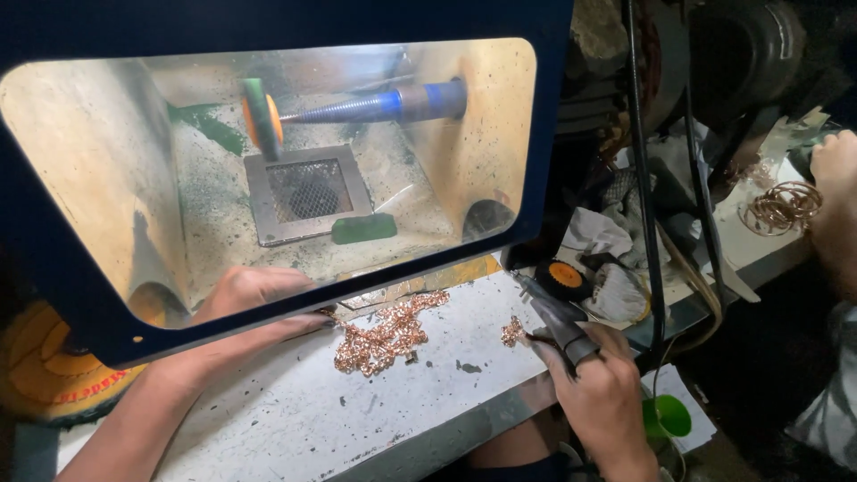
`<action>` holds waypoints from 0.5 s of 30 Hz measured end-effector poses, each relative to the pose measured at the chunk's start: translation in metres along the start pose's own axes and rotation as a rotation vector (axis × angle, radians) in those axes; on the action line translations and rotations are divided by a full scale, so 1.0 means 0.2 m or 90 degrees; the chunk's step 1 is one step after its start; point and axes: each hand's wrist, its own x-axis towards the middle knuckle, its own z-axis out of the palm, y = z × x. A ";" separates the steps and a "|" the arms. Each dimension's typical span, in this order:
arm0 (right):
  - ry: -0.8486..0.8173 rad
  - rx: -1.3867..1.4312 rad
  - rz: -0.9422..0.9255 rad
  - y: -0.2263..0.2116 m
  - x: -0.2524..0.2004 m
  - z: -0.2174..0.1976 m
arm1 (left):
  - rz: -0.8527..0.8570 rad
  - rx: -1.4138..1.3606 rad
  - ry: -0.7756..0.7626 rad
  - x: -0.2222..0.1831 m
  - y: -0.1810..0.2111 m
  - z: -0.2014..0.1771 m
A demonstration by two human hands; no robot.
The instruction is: Polishing a metal chain using a benchtop polishing machine with a rotating wheel.
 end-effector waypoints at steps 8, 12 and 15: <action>0.022 0.145 0.059 0.05 0.00 0.00 | -0.009 0.010 -0.001 -0.01 0.00 0.00; 0.023 0.283 0.369 -0.01 0.09 -0.13 | -0.028 -0.003 0.002 -0.01 0.03 -0.01; 0.067 0.330 0.253 -0.17 0.23 -0.23 | -0.048 0.013 0.006 0.00 -0.01 0.00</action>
